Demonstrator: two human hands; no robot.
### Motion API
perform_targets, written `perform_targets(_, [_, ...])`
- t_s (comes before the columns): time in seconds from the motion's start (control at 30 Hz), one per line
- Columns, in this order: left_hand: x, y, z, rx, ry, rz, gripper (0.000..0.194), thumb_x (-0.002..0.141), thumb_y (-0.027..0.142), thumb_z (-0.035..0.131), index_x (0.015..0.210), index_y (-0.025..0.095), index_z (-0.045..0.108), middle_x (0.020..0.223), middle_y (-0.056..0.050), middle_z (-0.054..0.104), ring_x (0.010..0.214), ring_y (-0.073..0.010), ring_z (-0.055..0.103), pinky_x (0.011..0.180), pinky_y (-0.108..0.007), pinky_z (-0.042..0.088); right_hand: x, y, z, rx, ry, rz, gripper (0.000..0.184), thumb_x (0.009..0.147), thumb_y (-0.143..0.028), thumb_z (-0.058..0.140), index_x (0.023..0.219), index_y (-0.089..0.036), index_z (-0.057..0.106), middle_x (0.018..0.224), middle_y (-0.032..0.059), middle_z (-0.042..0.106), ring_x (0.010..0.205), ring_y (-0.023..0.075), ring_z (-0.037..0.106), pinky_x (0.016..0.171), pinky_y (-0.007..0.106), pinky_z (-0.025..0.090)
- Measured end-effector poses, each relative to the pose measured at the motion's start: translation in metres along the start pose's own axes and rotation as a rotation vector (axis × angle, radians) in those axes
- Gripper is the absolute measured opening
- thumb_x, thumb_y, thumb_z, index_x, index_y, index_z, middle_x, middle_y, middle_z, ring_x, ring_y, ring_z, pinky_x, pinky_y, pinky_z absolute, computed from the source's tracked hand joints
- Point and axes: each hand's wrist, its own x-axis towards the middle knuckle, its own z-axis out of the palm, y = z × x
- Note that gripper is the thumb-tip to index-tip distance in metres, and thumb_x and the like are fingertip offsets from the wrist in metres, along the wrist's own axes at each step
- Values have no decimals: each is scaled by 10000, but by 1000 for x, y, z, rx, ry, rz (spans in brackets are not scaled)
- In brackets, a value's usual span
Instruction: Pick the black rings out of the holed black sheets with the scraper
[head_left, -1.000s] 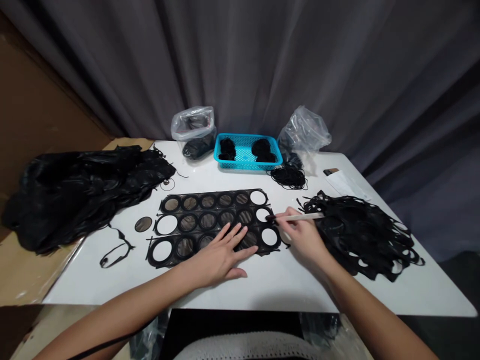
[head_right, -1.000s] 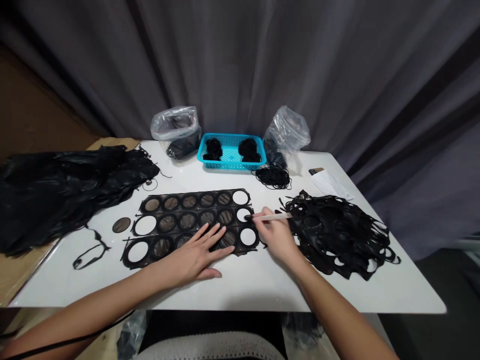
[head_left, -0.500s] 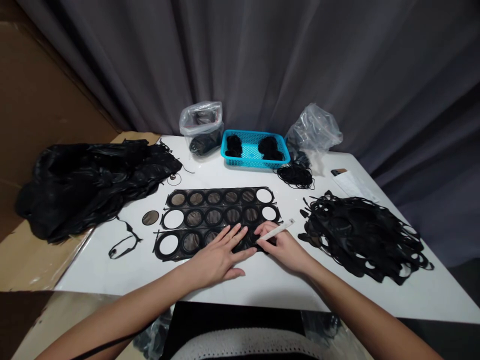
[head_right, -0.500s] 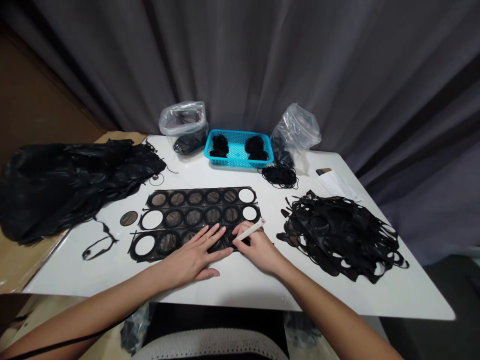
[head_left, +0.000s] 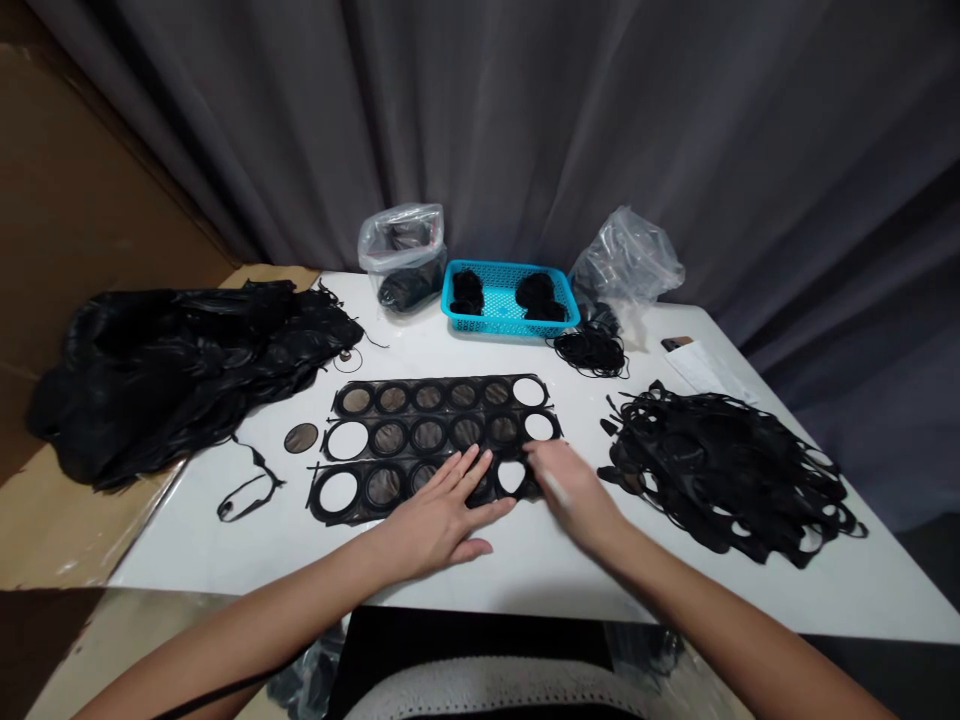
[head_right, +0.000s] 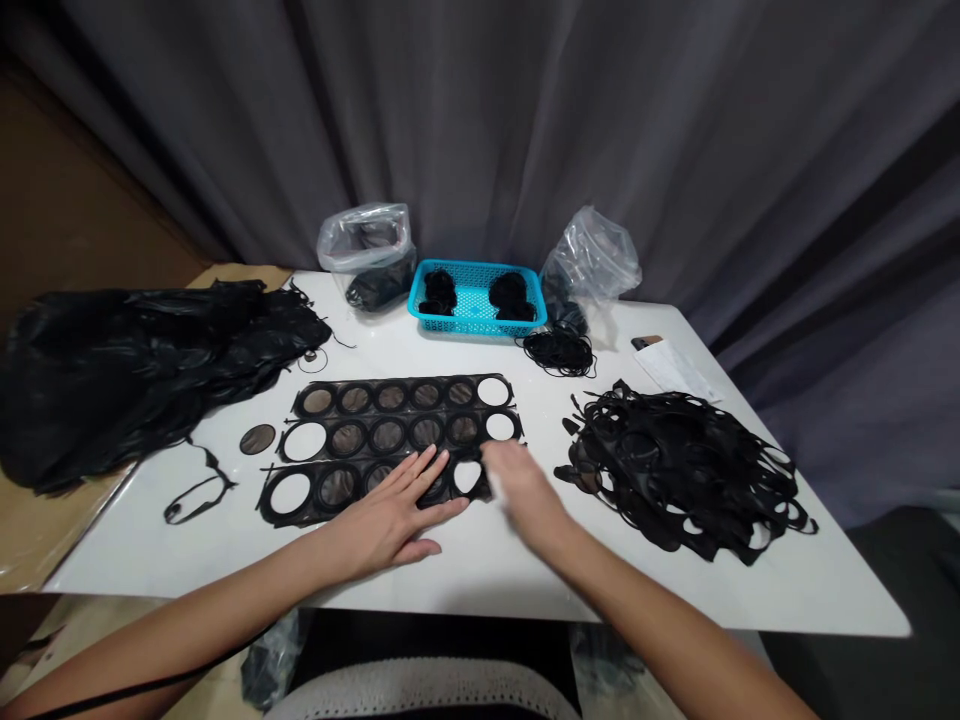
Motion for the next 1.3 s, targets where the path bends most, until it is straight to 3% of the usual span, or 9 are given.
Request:
perform_targets(0.13, [6,2,-10,33,-24,6,642,902,585,593,1471,330,440,1628,-128,222,1479,-390,234,1164,-540,268,32,20,-30,-1,198,221,167,976,-311,433,932,-239,578,994,80,696,790,226,635,753,364,492])
perform_targets(0.27, [24,-7,-19,92,22,-108,570,959,555,507,1454,275,461,1510,-143,451,1383,-318,439,1135,-497,335,56,22,-26,88,97,162,169,965,-340,464,935,-234,592,945,50,699,789,212,634,751,330,472])
perform_targets(0.4, [36,-23,-13,147,50,-138,548,948,454,587,1437,231,483,1564,-166,359,1458,-327,320,1163,-505,301,65,18,-4,237,-118,103,144,942,-313,489,903,-228,599,963,39,689,894,203,635,819,326,467])
perform_targets(0.5, [34,-31,-6,120,18,-125,565,940,443,605,1455,258,465,1583,-164,323,1469,-344,286,1164,-526,295,66,17,3,286,-185,116,120,918,-302,520,862,-218,586,977,40,665,923,202,616,860,345,459])
perform_targets(0.93, [30,-34,3,72,41,-130,560,937,427,616,1458,292,462,1623,-132,238,1489,-339,228,1188,-530,253,67,19,7,253,-164,56,161,908,-222,539,751,-213,505,994,53,606,953,207,592,896,376,448])
perform_targets(1.2, [29,-33,5,60,73,-129,551,939,408,615,1456,294,461,1649,-124,136,1497,-356,190,1191,-529,249,47,13,26,-102,-71,-153,187,969,-149,395,959,-193,577,1099,148,636,1031,282,560,920,459,470])
perform_targets(1.3, [27,-31,4,81,65,-135,546,949,401,601,1465,308,447,1640,-140,169,1491,-376,198,1176,-542,266,57,30,13,-118,31,-86,216,966,-164,380,927,-197,589,967,122,665,923,271,600,845,426,492])
